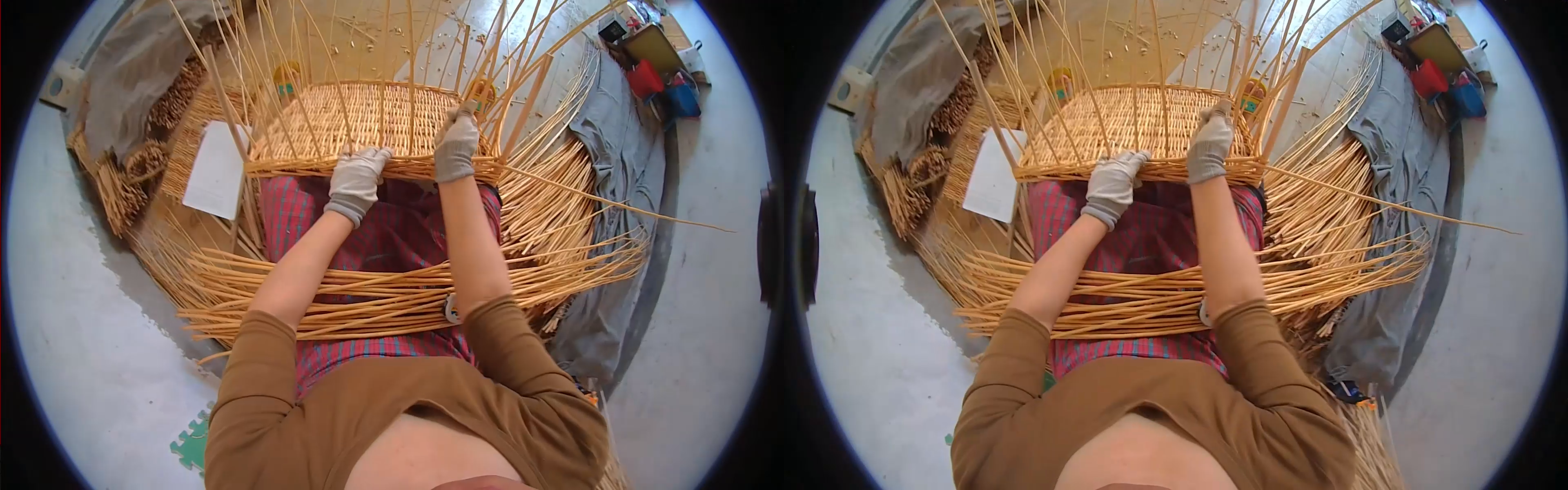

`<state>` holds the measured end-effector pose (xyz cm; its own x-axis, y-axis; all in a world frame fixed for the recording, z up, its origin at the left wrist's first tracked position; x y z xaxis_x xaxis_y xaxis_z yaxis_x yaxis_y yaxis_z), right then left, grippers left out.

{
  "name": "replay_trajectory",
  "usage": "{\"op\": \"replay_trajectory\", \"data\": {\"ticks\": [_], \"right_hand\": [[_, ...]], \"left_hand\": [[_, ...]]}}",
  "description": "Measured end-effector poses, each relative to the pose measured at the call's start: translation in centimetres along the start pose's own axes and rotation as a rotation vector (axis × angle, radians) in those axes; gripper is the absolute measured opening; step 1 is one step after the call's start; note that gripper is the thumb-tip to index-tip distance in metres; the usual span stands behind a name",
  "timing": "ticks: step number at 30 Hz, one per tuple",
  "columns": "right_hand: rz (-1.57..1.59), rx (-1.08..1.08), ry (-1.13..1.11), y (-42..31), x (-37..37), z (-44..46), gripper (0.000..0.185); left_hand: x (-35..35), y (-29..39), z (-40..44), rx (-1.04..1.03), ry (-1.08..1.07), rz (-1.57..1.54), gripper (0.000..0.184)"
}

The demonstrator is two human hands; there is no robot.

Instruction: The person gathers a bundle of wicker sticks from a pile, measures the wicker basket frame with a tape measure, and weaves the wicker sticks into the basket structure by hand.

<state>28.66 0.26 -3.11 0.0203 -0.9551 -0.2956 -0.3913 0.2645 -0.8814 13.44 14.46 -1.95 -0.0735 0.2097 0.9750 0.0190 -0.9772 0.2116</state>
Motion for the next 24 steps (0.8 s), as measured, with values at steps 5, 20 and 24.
{"op": "replay_trajectory", "data": {"ticks": [5,20,24], "right_hand": [[0.251,-0.028,-0.205,0.7,0.6,2.1,0.052],[-0.956,1.259,0.056,-6.7,-3.0,-8.3,0.038],[-0.532,0.435,-0.513,-0.3,-3.9,-4.1,0.031]], "left_hand": [[0.8,-1.0,1.4,0.145,-0.208,-0.233,0.039],[2.5,4.0,0.6,-0.058,0.086,0.151,0.052],[-1.3,4.4,3.7,-0.152,-0.066,0.261,0.042]]}}
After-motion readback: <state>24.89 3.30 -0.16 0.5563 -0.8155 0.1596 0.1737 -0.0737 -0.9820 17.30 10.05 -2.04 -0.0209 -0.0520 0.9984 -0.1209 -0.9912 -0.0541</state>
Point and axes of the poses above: each hand's wrist, its own z-axis towards the middle knuckle, its own x-axis out of the back of the hand, y = z × x, the point moved 5 cm from there along z, towards the middle knuckle, and after that the axes turned 8 degrees about -y, right-handed, at the moved point
